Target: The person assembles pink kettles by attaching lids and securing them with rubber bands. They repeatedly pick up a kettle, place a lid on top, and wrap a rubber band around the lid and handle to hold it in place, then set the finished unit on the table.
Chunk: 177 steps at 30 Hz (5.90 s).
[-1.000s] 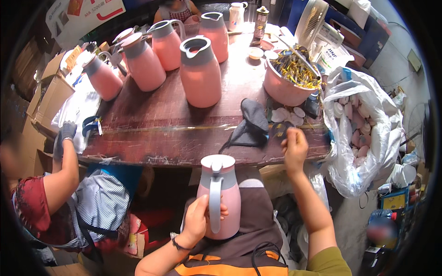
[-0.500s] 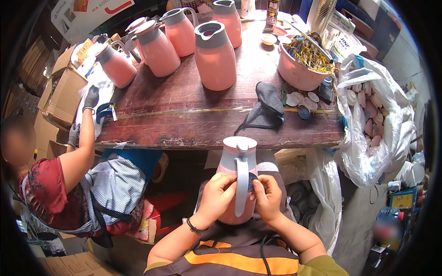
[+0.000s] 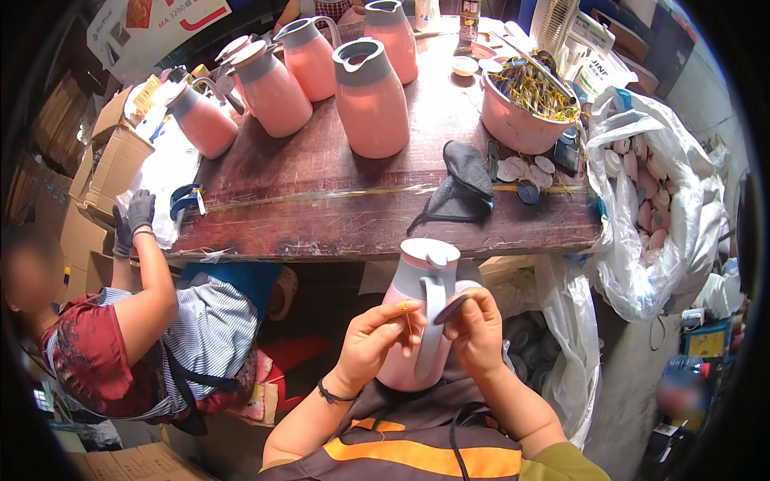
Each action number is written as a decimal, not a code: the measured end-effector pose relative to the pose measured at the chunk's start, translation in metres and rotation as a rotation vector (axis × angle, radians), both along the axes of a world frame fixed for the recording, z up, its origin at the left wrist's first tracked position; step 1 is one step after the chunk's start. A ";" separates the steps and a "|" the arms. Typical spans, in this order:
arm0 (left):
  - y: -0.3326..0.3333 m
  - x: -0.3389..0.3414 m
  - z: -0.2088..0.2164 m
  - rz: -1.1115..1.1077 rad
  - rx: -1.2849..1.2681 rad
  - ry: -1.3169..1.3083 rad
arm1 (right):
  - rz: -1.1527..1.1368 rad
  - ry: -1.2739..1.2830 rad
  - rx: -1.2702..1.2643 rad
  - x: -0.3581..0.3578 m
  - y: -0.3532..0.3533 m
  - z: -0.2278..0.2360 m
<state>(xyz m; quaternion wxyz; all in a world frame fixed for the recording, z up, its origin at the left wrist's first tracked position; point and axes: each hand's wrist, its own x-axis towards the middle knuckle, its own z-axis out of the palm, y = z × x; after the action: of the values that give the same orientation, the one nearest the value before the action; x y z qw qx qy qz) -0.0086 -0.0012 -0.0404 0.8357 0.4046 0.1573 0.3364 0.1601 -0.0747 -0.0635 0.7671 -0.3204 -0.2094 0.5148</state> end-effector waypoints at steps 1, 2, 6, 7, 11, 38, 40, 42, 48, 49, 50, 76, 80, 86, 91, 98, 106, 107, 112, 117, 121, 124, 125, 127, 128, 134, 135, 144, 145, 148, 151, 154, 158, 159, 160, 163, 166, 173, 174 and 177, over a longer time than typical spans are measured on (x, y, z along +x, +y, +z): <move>0.000 0.001 0.003 0.013 0.028 0.057 | -0.033 -0.306 -0.057 0.001 -0.003 0.001; -0.002 0.003 0.009 0.030 0.057 0.116 | -0.085 -0.505 -0.057 -0.001 -0.005 0.007; -0.003 0.010 0.029 0.004 0.184 0.303 | -0.211 -0.625 -0.156 -0.007 -0.006 0.015; -0.004 0.011 0.032 -0.012 0.210 0.333 | -0.228 -0.552 -0.186 -0.008 -0.007 0.018; -0.011 0.012 0.037 -0.030 0.216 0.407 | -0.240 -0.612 -0.165 -0.007 -0.014 0.017; 0.028 0.021 0.015 0.266 0.050 0.313 | -0.036 -0.272 -0.419 0.006 -0.040 0.017; 0.022 0.025 0.017 0.254 0.151 0.346 | -0.031 -0.461 -0.439 0.003 -0.036 0.019; 0.017 0.026 0.019 0.267 0.237 0.377 | -0.091 -0.830 -0.413 0.002 -0.028 0.016; 0.023 0.012 0.024 0.382 0.024 0.216 | 0.062 -1.001 -0.365 0.012 -0.008 0.041; 0.024 0.006 0.030 0.439 -0.027 0.131 | 0.025 -1.012 -0.332 0.011 -0.008 0.044; 0.024 -0.003 0.035 0.475 0.074 0.156 | 0.006 -0.891 -0.234 0.011 -0.009 0.044; -0.001 -0.037 0.001 0.114 0.117 0.471 | -0.562 -1.869 0.096 0.052 0.318 0.097; 0.008 -0.040 0.006 0.133 0.156 0.531 | -0.665 -1.664 0.439 0.051 0.267 0.085; 0.067 -0.048 0.015 0.766 0.508 0.550 | -0.495 -0.664 0.188 0.063 0.140 0.061; 0.104 0.014 -0.005 -0.044 -0.117 0.152 | -0.175 -0.123 -0.102 0.046 0.081 -0.013; 0.049 0.057 -0.027 -0.152 0.044 0.414 | -0.082 0.018 -0.321 0.045 0.001 -0.080; 0.062 0.025 -0.017 -0.249 0.198 0.688 | -0.193 -1.295 -1.140 0.157 -0.130 -0.279; 0.066 0.026 -0.021 -0.294 0.160 0.716 | -0.079 -1.578 -1.133 0.159 -0.138 -0.308; 0.078 0.023 -0.007 -0.368 0.246 0.787 | 0.109 -2.063 -0.978 0.187 -0.142 -0.371; 0.081 0.015 0.011 -0.364 0.387 0.797 | 0.084 -2.330 -0.887 0.199 -0.163 -0.405; 0.067 0.000 0.006 -0.081 0.374 0.705 | 0.453 -1.698 -1.084 0.175 -0.177 -0.322; 0.061 -0.015 -0.008 0.187 0.062 0.691 | 0.345 -0.747 -1.190 0.181 -0.186 -0.269; 0.057 -0.019 -0.010 0.240 -0.024 0.672 | 0.154 -0.846 -1.069 0.173 -0.186 -0.231; 0.043 -0.018 -0.022 0.442 -0.051 0.679 | -0.071 -0.878 -0.923 0.154 -0.163 -0.133; 0.037 -0.016 -0.026 0.471 -0.071 0.662 | -0.180 -1.000 -0.855 0.145 -0.157 -0.103; -0.006 -0.009 -0.065 0.538 -0.310 0.517 | -0.402 -1.169 -0.297 0.070 -0.090 -0.007; -0.011 -0.007 -0.058 0.546 -0.314 0.510 | -0.409 -1.170 -0.248 0.060 -0.081 -0.005; -0.016 -0.026 -0.071 0.509 -0.511 0.447 | -0.352 -1.337 0.003 0.041 -0.090 -0.027; -0.015 -0.027 -0.073 0.500 -0.532 0.449 | -0.361 -1.337 0.052 0.043 -0.089 -0.027; -0.018 -0.022 -0.054 0.568 -0.353 0.478 | -0.438 -1.268 0.100 0.045 -0.083 -0.034; -0.014 -0.006 0.007 0.752 0.518 0.537 | -0.250 -0.384 -0.348 0.044 -0.059 -0.030; 0.012 -0.020 0.027 0.558 0.804 0.495 | -0.272 0.037 -0.398 0.043 -0.046 -0.029; 0.017 -0.034 0.024 0.083 -0.100 0.436 | -0.446 -0.748 -0.121 0.051 -0.046 -0.009; 0.011 -0.033 0.022 0.070 -0.097 0.564 | -0.507 -0.992 -0.068 0.052 -0.046 -0.006; 0.009 -0.037 0.020 0.153 0.091 0.641 | -0.469 -0.965 -0.101 0.055 -0.046 -0.004; 0.022 -0.027 0.049 0.211 0.928 0.709 | -0.047 0.422 -0.340 0.063 -0.032 -0.017; 0.020 -0.017 0.080 0.232 1.162 0.634 | 0.454 0.427 -0.602 0.066 -0.033 -0.068; 0.011 -0.003 0.081 0.136 0.973 0.716 | -0.750 -0.985 -0.525 0.291 -0.024 -0.003; 0.011 0.007 0.084 0.096 1.039 0.820 | -0.915 -1.323 -0.614 0.334 -0.032 -0.003; 0.008 0.014 0.061 0.059 0.982 0.899 | -0.779 -2.065 -1.071 0.447 -0.077 -0.043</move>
<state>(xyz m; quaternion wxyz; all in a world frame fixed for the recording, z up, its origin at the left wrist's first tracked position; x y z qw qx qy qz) 0.0059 0.0070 0.0208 0.3980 0.8346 0.3300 0.1903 0.6073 -0.1518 -0.1063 0.1152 -0.8938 -0.3714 -0.2233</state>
